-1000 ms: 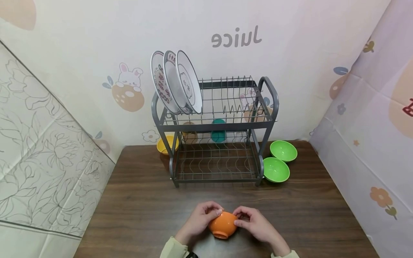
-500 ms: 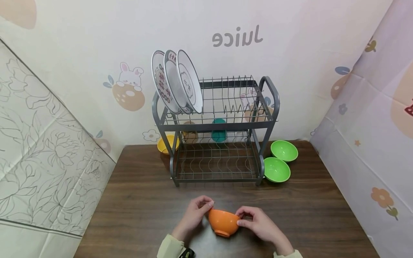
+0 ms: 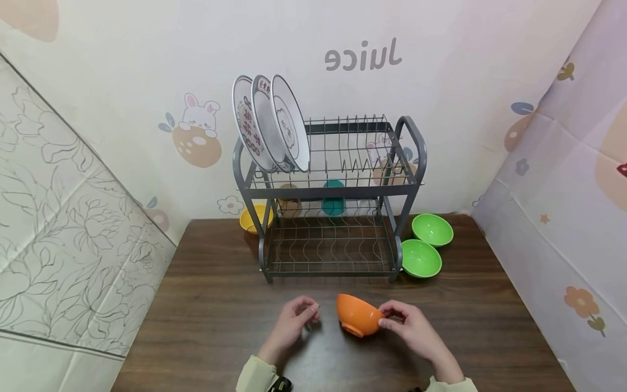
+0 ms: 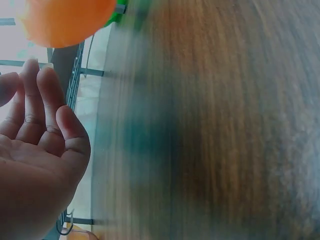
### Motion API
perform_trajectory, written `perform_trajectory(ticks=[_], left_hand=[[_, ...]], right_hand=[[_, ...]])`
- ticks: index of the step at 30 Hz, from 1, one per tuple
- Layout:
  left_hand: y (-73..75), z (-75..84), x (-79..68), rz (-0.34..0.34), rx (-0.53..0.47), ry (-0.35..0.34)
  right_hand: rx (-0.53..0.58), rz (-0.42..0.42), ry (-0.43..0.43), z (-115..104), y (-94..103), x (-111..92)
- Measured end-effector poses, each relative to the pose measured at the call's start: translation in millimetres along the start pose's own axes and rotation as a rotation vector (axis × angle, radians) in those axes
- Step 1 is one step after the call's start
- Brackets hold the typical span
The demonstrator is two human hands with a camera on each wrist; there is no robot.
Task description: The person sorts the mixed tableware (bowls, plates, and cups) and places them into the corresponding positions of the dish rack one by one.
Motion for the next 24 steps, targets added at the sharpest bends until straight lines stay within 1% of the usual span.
perform_trajectory(ticks=[4,7,8,11,16,20,24], left_hand=[[-0.7,14.5,-7.5,0.003,0.000,0.005],[-1.0,26.0,-12.1,0.004,-0.004,-0.001],[-0.5,26.2,-12.3,0.004,-0.013,-0.003],[-0.1,16.1,-8.5,0.006,-0.013,0.007],[-0.9,-5.7,-1.4,0.003,-0.003,0.033],[-2.1,-13.1,1.0,-0.008,-0.012,0.048],[-2.2,-12.0,1.2,-0.012,-0.016,0.050]], right_hand=[[-0.012,0.058,-0.048,-0.5,8.1,-0.6],[-0.026,0.105,-0.036,-0.5,12.2,0.1],[-0.024,0.119,-0.033,-0.5,13.4,0.6],[-0.007,0.153,-0.030,-0.1,17.0,2.5],[0.017,0.226,-0.059,0.7,21.9,5.5],[0.036,0.276,-0.085,2.6,23.8,6.7],[0.047,0.299,-0.109,6.0,23.2,7.2]])
Point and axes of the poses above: each hand's wrist, its own x-axis towards the middle knuckle, its own y-axis out of the back of the hand, z = x × y, the point moved 3 cm from there along x, towards the middle knuckle, and after that the axes turned 2 degrees about y, right-handed, at the moved point
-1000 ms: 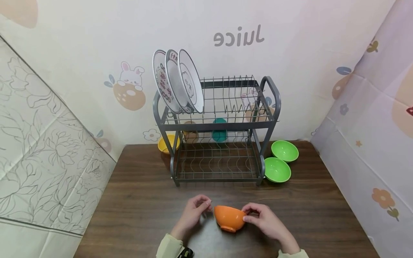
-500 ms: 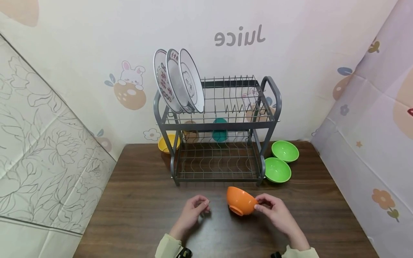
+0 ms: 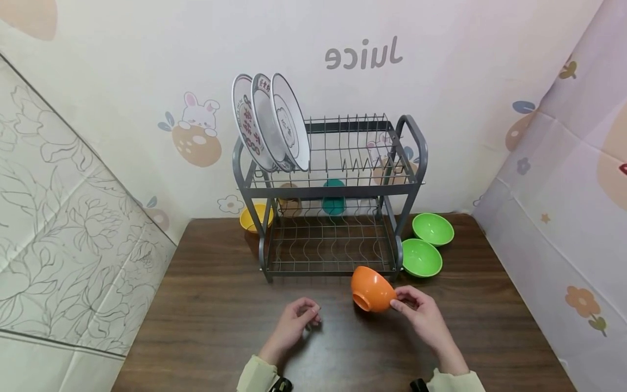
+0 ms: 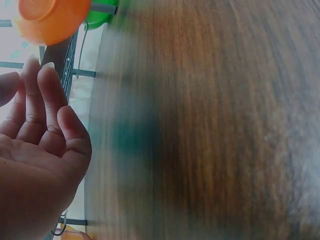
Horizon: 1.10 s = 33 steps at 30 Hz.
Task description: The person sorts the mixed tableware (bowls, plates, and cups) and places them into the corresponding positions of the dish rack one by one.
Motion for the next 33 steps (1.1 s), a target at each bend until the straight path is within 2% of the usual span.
perform_trajectory(ticks=[7,22,29,33], left_hand=[[0.8,8.1,-0.7,-0.005,0.022,-0.006],[-4.4,4.3,-2.8,-0.039,0.004,-0.030],[-6.7,6.4,-4.2,-0.037,-0.010,-0.017],[2.0,6.4,-4.0,0.001,-0.012,-0.019]], right_hand=[[-0.025,0.024,-0.018,-2.4,0.9,3.5],[-0.059,0.045,0.101,-21.9,7.3,13.6],[-0.058,0.034,0.101,-31.4,11.7,18.2],[-0.037,0.043,0.099,-30.9,13.8,18.4]])
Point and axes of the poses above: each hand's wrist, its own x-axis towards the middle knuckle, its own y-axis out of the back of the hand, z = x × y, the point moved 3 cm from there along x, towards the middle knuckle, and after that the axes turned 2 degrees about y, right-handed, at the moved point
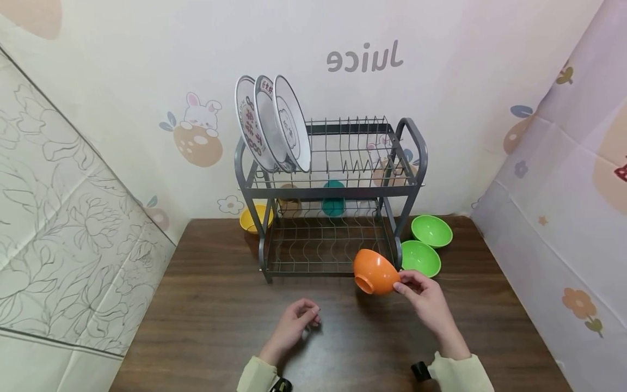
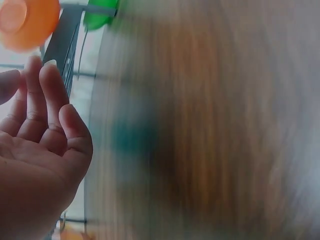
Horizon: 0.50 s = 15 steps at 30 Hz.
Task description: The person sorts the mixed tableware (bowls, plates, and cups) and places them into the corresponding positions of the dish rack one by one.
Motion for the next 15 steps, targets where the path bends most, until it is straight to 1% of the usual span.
perform_trajectory(ticks=[4,6,8,10,15], left_hand=[[17.4,-1.8,0.1,0.076,0.025,-0.006],[23.4,-4.6,0.9,0.085,0.038,-0.005],[25.8,-8.5,1.5,0.079,0.047,0.000],[24.3,-12.5,1.4,0.066,0.057,0.003],[10.1,-14.4,-1.1,0.045,0.052,0.005]], right_hand=[[0.063,0.005,0.007,1.2,-0.6,1.6],[0.104,0.009,0.005,1.8,-1.1,2.9],[0.140,0.011,0.003,1.8,-1.5,3.9],[0.174,0.013,0.002,1.7,-2.0,4.6],[0.220,0.023,-0.005,1.0,-4.9,5.9]])
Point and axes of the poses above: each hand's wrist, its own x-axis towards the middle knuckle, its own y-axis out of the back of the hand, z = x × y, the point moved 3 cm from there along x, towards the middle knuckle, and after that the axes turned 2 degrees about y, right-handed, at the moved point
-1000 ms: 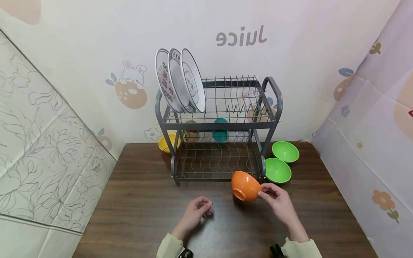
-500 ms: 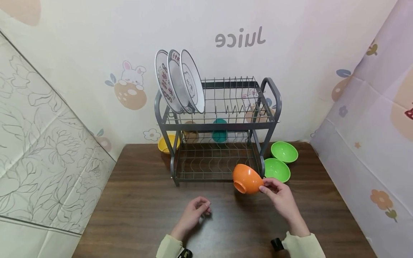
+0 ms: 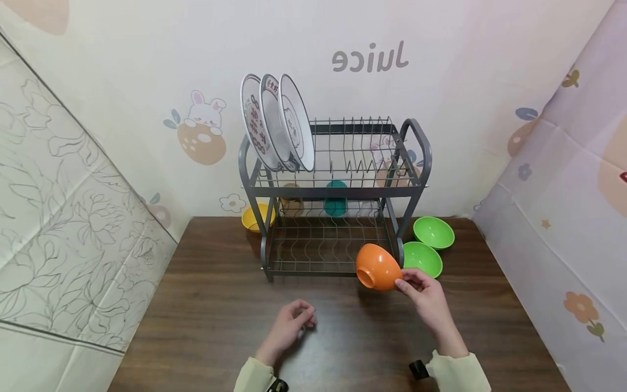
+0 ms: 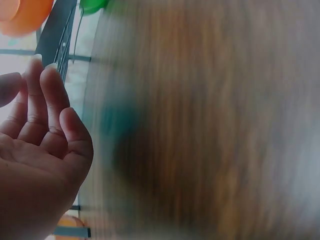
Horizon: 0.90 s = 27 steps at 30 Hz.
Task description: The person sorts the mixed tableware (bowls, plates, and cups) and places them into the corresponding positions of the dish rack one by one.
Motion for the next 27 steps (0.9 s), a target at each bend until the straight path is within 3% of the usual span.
perform_trajectory(ticks=[4,12,27], left_hand=[[-3.8,2.3,-0.6,-0.011,-0.012,0.004],[5.0,0.9,-0.9,0.022,-0.011,0.007],[0.1,-3.9,0.8,-0.017,0.015,0.012]], right_hand=[[0.026,0.008,-0.012,1.3,-1.3,0.0],[0.090,-0.008,-0.029,4.4,3.1,-0.5],[0.142,0.004,-0.059,12.8,-6.1,-1.7]])
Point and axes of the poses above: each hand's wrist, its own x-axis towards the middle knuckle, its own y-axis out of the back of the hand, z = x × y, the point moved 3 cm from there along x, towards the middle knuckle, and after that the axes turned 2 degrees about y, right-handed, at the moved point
